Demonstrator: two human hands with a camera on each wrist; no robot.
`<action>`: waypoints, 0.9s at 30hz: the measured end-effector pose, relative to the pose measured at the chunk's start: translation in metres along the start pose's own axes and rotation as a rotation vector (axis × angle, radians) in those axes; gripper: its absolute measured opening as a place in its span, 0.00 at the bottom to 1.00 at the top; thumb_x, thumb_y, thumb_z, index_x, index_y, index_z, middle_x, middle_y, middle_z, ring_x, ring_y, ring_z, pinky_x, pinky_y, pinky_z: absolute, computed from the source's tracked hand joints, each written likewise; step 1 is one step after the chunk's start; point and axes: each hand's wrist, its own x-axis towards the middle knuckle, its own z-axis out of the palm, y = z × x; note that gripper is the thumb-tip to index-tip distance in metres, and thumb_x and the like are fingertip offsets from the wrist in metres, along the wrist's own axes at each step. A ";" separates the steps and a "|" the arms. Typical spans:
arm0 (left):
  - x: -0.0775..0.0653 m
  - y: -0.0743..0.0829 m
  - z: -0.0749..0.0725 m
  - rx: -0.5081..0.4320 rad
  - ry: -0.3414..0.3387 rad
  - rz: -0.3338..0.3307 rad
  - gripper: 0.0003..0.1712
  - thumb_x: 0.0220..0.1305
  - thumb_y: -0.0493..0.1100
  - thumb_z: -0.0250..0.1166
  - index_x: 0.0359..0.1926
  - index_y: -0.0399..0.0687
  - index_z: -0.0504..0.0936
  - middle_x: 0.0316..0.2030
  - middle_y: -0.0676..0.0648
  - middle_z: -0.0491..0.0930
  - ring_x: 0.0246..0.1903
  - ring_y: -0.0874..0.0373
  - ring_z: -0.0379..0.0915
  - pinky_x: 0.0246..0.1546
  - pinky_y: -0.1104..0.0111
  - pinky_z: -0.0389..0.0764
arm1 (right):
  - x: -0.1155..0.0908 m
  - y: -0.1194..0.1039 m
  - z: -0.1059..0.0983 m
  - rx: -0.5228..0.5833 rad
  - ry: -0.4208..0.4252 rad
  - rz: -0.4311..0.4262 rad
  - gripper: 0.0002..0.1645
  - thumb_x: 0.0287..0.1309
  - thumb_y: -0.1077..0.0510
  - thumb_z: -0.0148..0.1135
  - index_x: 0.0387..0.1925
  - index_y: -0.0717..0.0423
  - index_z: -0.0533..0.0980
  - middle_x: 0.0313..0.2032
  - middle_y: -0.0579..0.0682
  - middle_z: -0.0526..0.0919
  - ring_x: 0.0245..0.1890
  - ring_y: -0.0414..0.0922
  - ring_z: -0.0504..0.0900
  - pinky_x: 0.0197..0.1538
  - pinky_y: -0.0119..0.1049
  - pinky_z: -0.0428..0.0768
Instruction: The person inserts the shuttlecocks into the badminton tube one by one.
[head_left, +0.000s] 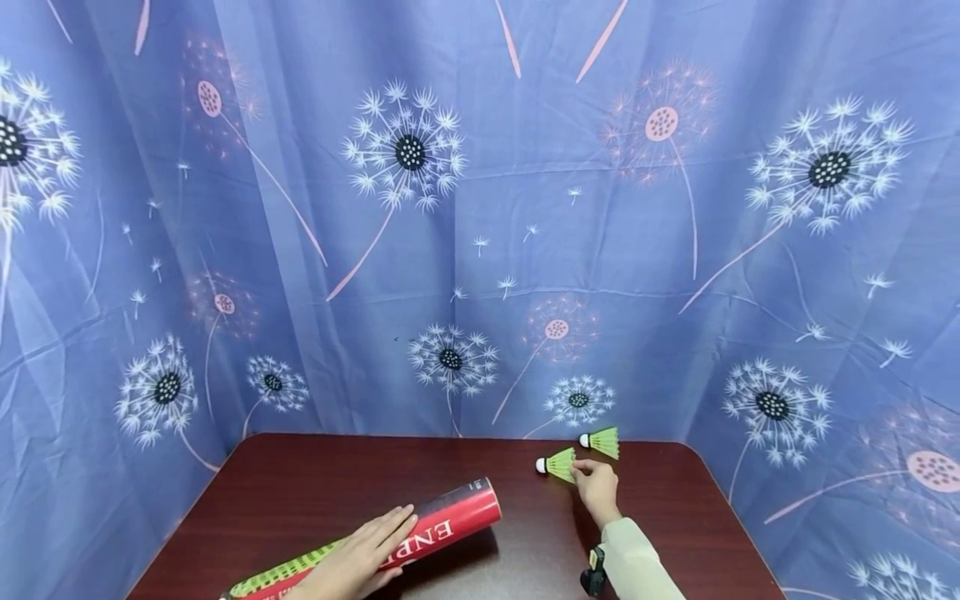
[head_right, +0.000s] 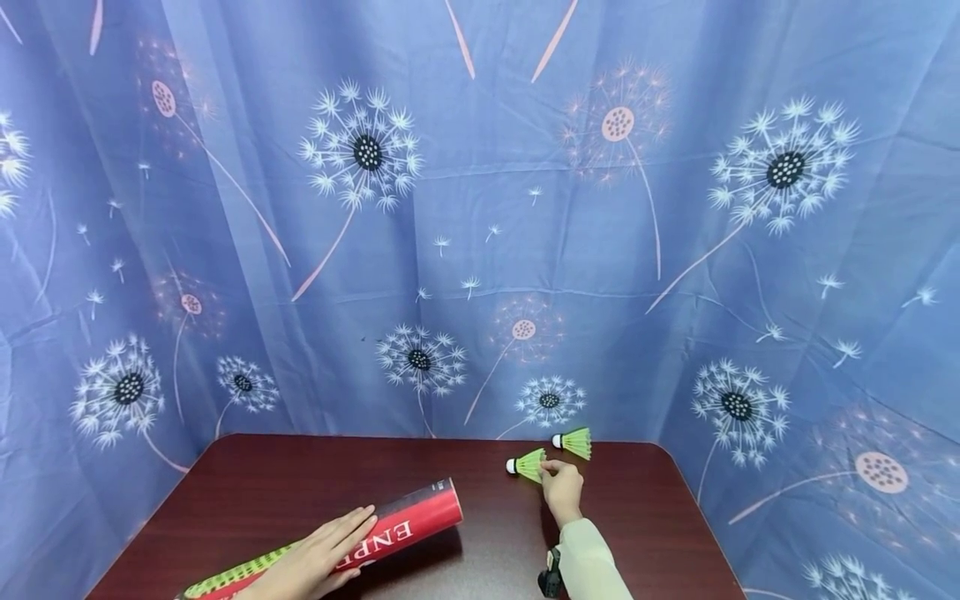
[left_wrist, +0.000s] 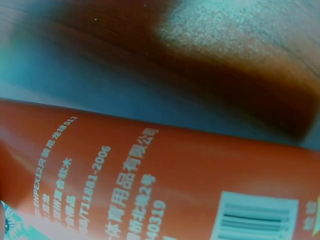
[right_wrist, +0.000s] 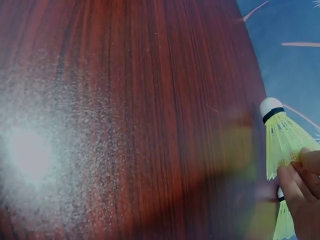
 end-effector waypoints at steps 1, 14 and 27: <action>0.000 0.000 0.000 0.004 0.009 0.007 0.43 0.54 0.51 0.72 0.64 0.32 0.69 0.61 0.36 0.72 0.57 0.46 0.72 0.55 0.61 0.74 | -0.001 0.000 -0.001 0.000 -0.001 -0.004 0.08 0.53 0.65 0.66 0.35 0.67 0.84 0.35 0.61 0.86 0.41 0.62 0.81 0.45 0.53 0.78; 0.002 -0.001 -0.003 -0.007 -0.005 -0.001 0.42 0.57 0.53 0.70 0.65 0.33 0.68 0.61 0.36 0.71 0.57 0.46 0.72 0.50 0.59 0.77 | -0.011 -0.007 -0.010 0.159 -0.050 0.016 0.06 0.53 0.69 0.67 0.33 0.71 0.84 0.31 0.61 0.86 0.25 0.46 0.86 0.29 0.29 0.83; 0.003 -0.002 -0.005 -0.014 -0.004 -0.004 0.39 0.61 0.54 0.66 0.65 0.32 0.68 0.61 0.36 0.71 0.57 0.45 0.72 0.71 0.73 0.44 | -0.024 -0.025 -0.018 0.321 -0.123 0.031 0.07 0.56 0.71 0.63 0.36 0.74 0.82 0.36 0.65 0.85 0.30 0.51 0.87 0.36 0.41 0.85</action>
